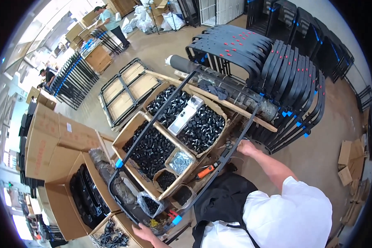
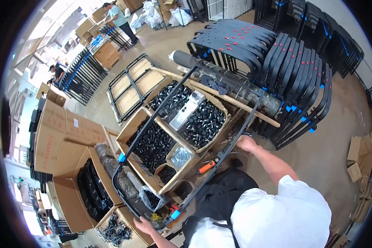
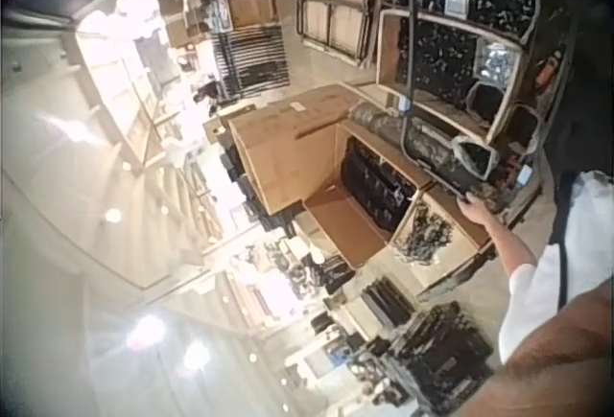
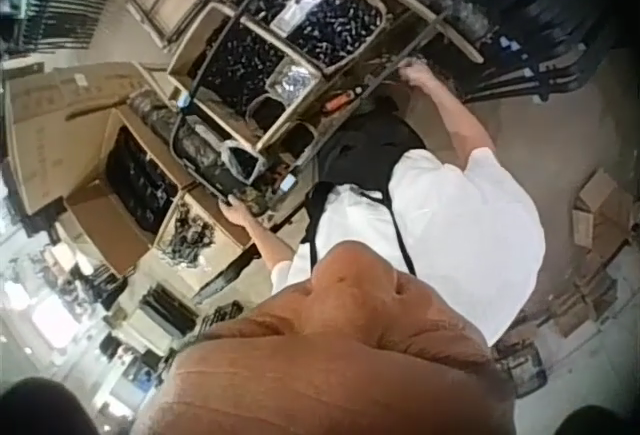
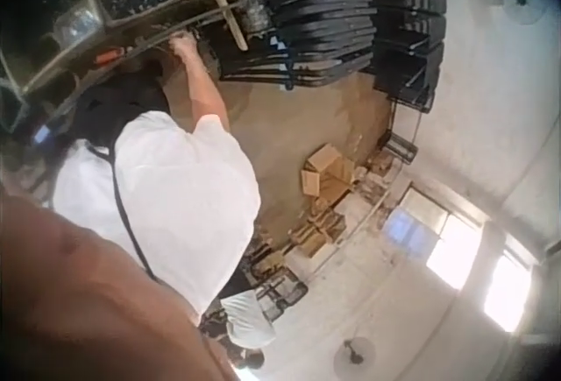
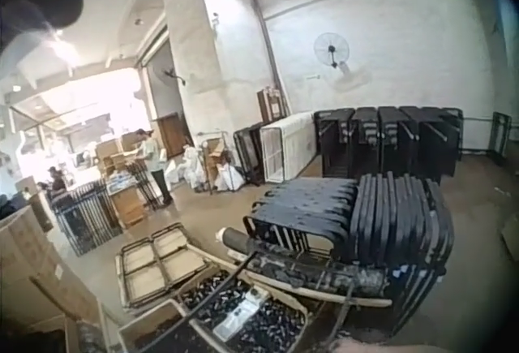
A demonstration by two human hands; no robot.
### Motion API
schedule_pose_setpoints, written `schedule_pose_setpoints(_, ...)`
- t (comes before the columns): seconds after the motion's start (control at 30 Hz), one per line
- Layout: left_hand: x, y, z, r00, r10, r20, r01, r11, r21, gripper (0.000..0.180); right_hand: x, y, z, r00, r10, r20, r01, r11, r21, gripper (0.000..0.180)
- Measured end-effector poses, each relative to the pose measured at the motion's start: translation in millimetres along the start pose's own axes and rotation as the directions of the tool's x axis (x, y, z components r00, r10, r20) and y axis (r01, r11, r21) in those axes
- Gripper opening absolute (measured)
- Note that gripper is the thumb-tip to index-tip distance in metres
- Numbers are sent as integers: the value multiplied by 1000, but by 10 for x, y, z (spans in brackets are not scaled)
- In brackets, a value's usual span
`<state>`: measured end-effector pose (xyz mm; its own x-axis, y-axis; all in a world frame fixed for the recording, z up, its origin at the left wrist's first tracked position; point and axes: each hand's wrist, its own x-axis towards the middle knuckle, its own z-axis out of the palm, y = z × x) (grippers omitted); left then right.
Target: Assemble the handle and plastic housing components for outdoor equipment frames in a manufacturing facility.
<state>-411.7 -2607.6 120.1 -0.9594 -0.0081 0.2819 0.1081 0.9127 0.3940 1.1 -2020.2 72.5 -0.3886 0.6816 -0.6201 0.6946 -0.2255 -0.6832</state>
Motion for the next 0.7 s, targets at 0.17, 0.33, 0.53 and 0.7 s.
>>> schedule_pose_setpoints(0.17, -364, 1551, -399, 991, -90, -101, 76, 988, -135, 44, 999, 377, 43, 918, -133, -374, -137, 778, -613, 55)
schedule_pose_setpoints(0.33, -1057, 2698, -478, 927, 275, 256, -190, 931, -312, 37, 1519, 589, -117, 994, 100, -33, -97, 739, -667, 63)
schedule_pose_setpoints(0.53, -1395, 3529, 317, 636, 586, 502, -171, 742, -648, 24, 1374, 282, -144, 987, -120, -102, 23, 752, -659, 37)
schedule_pose_setpoints(0.7, -1410, 4540, 600, 418, 774, 476, -328, 617, -715, 23, 113, 51, -823, 930, -309, -200, 135, 792, -595, 34)
